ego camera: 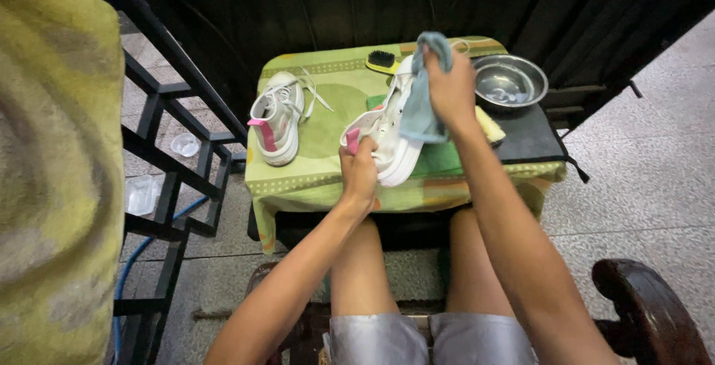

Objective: The person scrubs a white sneaker with a brush and wipes it with a cloth. They repeatedly scrub the sole and upper parts of the shoe, then wipe the surface with a cloth. The process is repeated several times on the same shoe.

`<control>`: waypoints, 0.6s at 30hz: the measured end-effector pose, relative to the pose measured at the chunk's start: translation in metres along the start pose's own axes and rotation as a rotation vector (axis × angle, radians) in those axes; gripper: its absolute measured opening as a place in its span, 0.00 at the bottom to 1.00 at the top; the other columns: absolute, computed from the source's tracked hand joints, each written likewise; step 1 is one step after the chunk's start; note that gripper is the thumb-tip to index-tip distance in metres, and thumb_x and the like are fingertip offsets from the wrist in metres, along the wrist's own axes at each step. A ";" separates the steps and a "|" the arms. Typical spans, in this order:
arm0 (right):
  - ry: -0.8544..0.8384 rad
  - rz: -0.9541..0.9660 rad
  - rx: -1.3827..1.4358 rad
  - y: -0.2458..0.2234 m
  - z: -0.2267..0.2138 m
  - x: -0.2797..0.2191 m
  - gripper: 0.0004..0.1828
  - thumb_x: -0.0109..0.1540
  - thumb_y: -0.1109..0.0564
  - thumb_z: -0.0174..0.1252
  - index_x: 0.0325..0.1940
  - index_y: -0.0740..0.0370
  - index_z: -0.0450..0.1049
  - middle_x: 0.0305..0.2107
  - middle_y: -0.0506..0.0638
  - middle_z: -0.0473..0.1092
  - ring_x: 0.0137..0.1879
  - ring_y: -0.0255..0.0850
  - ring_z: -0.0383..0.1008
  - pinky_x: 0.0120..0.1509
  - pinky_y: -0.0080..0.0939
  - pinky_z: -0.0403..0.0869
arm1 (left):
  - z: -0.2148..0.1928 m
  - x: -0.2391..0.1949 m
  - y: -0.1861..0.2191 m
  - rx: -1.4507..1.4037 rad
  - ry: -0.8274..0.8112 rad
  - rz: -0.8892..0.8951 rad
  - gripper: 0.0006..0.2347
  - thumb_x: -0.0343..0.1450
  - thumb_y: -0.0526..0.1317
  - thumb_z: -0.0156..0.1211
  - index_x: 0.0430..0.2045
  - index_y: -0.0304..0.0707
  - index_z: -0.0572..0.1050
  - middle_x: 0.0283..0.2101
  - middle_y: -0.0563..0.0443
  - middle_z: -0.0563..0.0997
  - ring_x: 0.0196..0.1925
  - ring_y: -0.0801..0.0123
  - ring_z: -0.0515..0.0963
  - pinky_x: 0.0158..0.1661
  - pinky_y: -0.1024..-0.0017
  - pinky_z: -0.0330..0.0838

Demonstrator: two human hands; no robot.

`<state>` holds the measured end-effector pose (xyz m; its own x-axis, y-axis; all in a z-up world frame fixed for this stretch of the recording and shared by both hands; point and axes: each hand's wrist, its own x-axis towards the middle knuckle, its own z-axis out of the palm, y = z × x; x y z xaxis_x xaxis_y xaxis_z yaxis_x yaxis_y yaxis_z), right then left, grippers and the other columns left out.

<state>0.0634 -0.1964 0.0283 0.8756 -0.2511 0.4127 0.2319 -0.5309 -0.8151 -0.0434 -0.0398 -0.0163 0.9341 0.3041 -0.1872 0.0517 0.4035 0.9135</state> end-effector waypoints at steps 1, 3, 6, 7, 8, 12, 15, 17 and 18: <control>-0.006 0.002 0.007 -0.004 0.002 -0.009 0.14 0.67 0.45 0.54 0.32 0.53 0.77 0.24 0.42 0.72 0.33 0.34 0.66 0.40 0.44 0.66 | 0.003 -0.007 0.010 0.005 0.007 0.002 0.14 0.60 0.34 0.53 0.36 0.36 0.80 0.33 0.49 0.80 0.34 0.68 0.75 0.32 0.71 0.67; 0.061 0.152 0.088 -0.011 0.004 -0.027 0.12 0.64 0.41 0.59 0.37 0.47 0.80 0.28 0.47 0.77 0.41 0.47 0.80 0.49 0.49 0.73 | 0.009 -0.022 0.028 0.006 0.000 0.197 0.03 0.59 0.33 0.54 0.18 0.43 0.75 0.21 0.62 0.69 0.22 0.77 0.65 0.25 0.75 0.59; 0.093 0.055 0.137 -0.017 -0.009 -0.056 0.14 0.68 0.45 0.57 0.50 0.54 0.78 0.43 0.55 0.77 0.53 0.52 0.78 0.55 0.54 0.73 | -0.004 0.009 -0.021 0.009 0.002 0.211 0.03 0.59 0.33 0.55 0.18 0.42 0.76 0.21 0.61 0.70 0.22 0.78 0.66 0.25 0.76 0.59; 0.096 0.053 0.135 -0.028 -0.014 -0.069 0.14 0.68 0.45 0.57 0.50 0.54 0.78 0.43 0.55 0.77 0.53 0.52 0.78 0.55 0.54 0.73 | -0.001 0.004 -0.015 0.007 -0.001 0.211 0.03 0.59 0.33 0.55 0.18 0.42 0.76 0.21 0.61 0.70 0.22 0.78 0.66 0.25 0.76 0.59; 0.096 -0.028 0.163 -0.039 -0.018 -0.082 0.18 0.68 0.51 0.55 0.58 0.63 0.72 0.48 0.64 0.73 0.57 0.60 0.73 0.60 0.60 0.70 | 0.002 -0.001 -0.010 0.015 0.005 0.210 0.03 0.60 0.33 0.55 0.18 0.41 0.76 0.22 0.61 0.69 0.23 0.76 0.65 0.26 0.75 0.60; 0.040 -0.157 0.192 -0.068 -0.018 -0.140 0.25 0.68 0.58 0.52 0.68 0.71 0.63 0.56 0.74 0.68 0.64 0.70 0.65 0.67 0.67 0.65 | 0.008 -0.023 0.023 -0.010 0.094 0.171 0.02 0.60 0.35 0.54 0.21 0.41 0.75 0.22 0.59 0.68 0.24 0.77 0.63 0.26 0.75 0.58; -0.095 -0.183 0.122 -0.083 -0.012 -0.187 0.33 0.60 0.67 0.52 0.71 0.55 0.66 0.70 0.69 0.54 0.73 0.75 0.49 0.74 0.75 0.52 | -0.018 0.017 -0.015 0.057 0.111 0.183 0.03 0.60 0.34 0.56 0.22 0.38 0.74 0.26 0.56 0.70 0.27 0.69 0.68 0.31 0.70 0.64; -0.072 -0.181 0.112 -0.077 -0.009 -0.190 0.33 0.61 0.68 0.51 0.72 0.55 0.64 0.71 0.67 0.52 0.74 0.74 0.48 0.75 0.74 0.51 | -0.008 -0.001 0.004 0.075 0.082 0.154 0.03 0.60 0.35 0.56 0.24 0.38 0.75 0.27 0.56 0.71 0.28 0.70 0.68 0.31 0.69 0.65; -0.051 -0.177 0.100 -0.074 -0.007 -0.191 0.33 0.63 0.68 0.50 0.73 0.55 0.63 0.73 0.65 0.49 0.75 0.73 0.46 0.75 0.72 0.50 | -0.003 -0.010 0.014 0.092 0.053 0.124 0.04 0.60 0.35 0.57 0.25 0.39 0.75 0.28 0.56 0.72 0.28 0.70 0.69 0.31 0.69 0.66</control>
<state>-0.1247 -0.1148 0.0130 0.8369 -0.1185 0.5344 0.4228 -0.4800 -0.7686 -0.0535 -0.0347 -0.0028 0.9154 0.3929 -0.0878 -0.0283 0.2802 0.9595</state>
